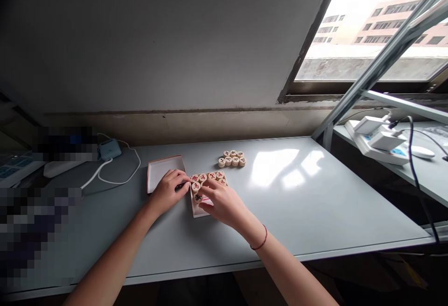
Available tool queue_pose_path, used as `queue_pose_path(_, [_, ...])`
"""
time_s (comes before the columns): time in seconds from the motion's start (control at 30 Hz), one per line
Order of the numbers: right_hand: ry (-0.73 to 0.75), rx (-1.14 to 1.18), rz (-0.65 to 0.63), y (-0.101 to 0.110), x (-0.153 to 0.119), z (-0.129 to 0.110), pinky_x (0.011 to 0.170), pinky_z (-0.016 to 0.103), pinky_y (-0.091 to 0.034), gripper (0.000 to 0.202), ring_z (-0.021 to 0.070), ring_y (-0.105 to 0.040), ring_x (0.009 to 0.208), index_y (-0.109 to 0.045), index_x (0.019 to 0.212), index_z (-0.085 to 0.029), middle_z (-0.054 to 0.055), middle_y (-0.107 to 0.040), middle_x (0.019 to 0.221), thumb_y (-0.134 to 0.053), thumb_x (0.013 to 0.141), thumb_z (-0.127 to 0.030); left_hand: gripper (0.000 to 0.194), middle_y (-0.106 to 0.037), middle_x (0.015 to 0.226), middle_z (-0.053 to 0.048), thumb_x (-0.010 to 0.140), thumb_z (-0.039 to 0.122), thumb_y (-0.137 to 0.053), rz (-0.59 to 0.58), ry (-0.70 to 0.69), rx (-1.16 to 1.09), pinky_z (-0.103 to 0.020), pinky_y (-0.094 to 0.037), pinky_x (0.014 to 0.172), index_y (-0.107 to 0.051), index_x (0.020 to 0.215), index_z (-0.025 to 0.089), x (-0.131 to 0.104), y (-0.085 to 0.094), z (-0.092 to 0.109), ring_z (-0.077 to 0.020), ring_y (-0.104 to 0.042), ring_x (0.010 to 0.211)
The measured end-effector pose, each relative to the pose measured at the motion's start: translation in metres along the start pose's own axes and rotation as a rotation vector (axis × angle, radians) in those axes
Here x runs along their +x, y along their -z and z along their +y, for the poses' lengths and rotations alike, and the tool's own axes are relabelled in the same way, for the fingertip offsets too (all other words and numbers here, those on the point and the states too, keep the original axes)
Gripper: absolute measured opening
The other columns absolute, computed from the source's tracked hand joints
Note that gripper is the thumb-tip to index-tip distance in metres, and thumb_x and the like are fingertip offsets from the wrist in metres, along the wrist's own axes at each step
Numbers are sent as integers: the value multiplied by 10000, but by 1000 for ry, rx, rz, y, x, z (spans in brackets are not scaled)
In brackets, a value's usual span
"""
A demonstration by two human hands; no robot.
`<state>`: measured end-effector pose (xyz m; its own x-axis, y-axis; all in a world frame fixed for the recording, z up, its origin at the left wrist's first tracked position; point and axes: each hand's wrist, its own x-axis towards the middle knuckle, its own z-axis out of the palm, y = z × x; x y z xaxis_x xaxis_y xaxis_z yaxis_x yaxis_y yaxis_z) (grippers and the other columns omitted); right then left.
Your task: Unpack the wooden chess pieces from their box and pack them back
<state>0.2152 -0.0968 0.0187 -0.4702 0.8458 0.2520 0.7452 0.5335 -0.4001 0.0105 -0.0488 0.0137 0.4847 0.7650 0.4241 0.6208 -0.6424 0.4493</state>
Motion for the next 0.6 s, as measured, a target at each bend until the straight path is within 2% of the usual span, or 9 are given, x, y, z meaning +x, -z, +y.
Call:
queue_pose_path(0.07, [-53,-56,-61,1,1,1,545,236,-367,124,149,-596,695,-626,953,-227,47,-664,937,-628,831,-203,141,-648,905,-31,883,182,-526,-10,3,-3,-331,-476,813,-664,891,204,0,-1,1,-185,-557,867])
queue_pose_path(0.17, [-87,-95,-116,-1,3,-3,505,230,-298,54,142,-582,632,-605,890,-212,34,-678,824,-587,847,-186,138,-647,895,-31,887,192,-527,-26,10,-12,-335,-477,810,-665,886,203,0,-2,4,-187,-554,859])
queue_pose_path(0.23, [-98,-75,-116,-2,4,-6,511,228,-303,43,142,-586,633,-592,872,-207,35,-685,820,-580,843,-178,140,-645,886,-29,891,199,-526,-35,16,-20,-337,-477,810,-665,888,205,0,-2,5,-188,-553,858])
queue_pose_path(0.33, [-126,101,-102,8,6,-4,526,215,-355,60,127,-591,624,-575,875,-209,17,-692,810,-602,822,-205,137,-646,885,-25,891,204,-531,-40,21,-31,-335,-477,813,-667,900,212,-1,-3,6,-187,-557,863])
queue_pose_path(0.4, [-175,209,-71,21,12,6,528,213,-389,66,109,-579,570,-574,871,-207,7,-694,790,-589,838,-262,137,-650,889,-25,888,202,-533,-37,19,-37,-334,-477,813,-669,903,213,-1,-4,6,-186,-560,867])
queue_pose_path(0.47, [-269,172,1,35,25,25,542,228,-416,128,110,-577,542,-595,859,-198,19,-702,793,-543,869,-315,144,-654,895,-27,888,198,-530,-35,12,-39,-336,-478,808,-672,904,213,-1,-5,6,-186,-561,865])
queue_pose_path(0.53, [-368,-4,83,47,44,49,630,251,-447,152,147,-634,688,-636,891,-191,49,-715,914,-528,871,-297,155,-659,901,-29,890,196,-524,-37,4,-44,-337,-478,803,-676,906,216,-1,-6,6,-185,-561,860])
queue_pose_path(0.6, [-487,-181,73,53,66,71,696,268,-456,203,203,-646,881,-661,972,-179,85,-700,1034,-532,855,-283,161,-662,901,-29,891,194,-522,-39,-1,-51,-336,-478,800,-680,907,221,-1,-6,7,-184,-564,857])
